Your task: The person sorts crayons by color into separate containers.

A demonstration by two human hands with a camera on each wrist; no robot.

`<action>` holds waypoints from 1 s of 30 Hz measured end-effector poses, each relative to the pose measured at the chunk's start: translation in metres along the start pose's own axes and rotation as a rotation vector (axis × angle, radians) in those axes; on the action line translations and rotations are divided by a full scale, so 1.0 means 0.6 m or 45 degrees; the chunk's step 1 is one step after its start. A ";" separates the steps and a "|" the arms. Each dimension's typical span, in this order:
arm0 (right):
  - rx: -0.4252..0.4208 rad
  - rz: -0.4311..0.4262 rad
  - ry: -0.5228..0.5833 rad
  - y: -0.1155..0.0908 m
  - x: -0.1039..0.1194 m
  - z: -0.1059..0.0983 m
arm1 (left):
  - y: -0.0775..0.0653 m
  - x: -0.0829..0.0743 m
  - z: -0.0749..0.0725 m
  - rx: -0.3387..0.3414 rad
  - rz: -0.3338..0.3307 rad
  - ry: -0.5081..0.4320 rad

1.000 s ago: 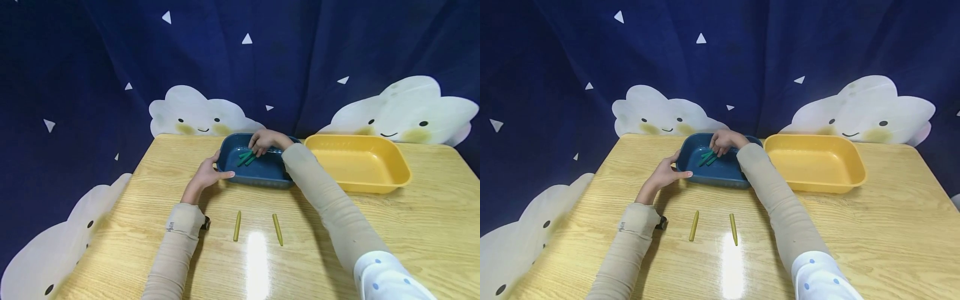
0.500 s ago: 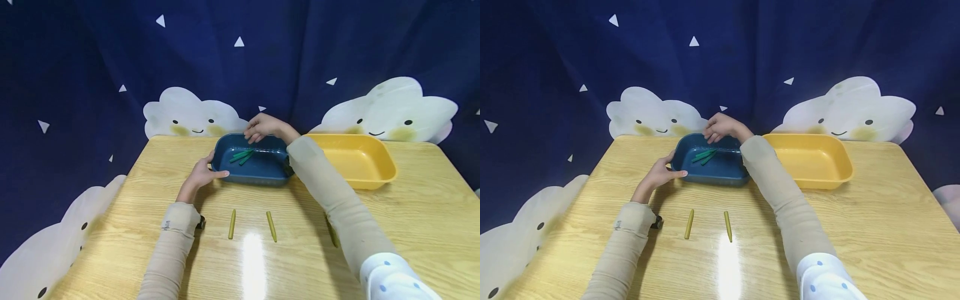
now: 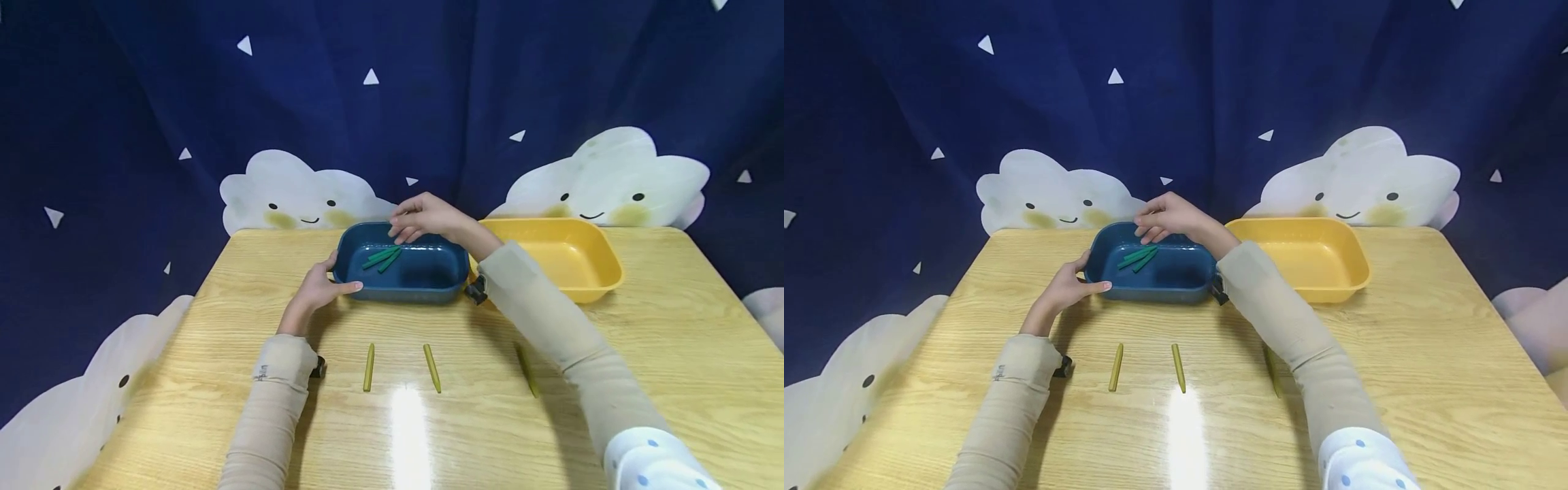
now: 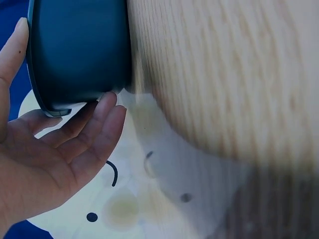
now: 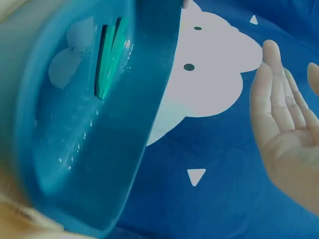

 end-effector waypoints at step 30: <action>-0.233 -0.107 -0.146 -0.253 -0.008 -0.122 | -0.005 0.000 0.001 -0.001 -0.007 0.042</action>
Point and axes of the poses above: each hand's wrist, its own y-axis towards the middle knuckle, its own z-axis out of the palm, x = y × z, the point moved 6 cm from there along y, towards the middle knuckle, and after that the axes turned 12 degrees about -z, right-handed, at the moved point
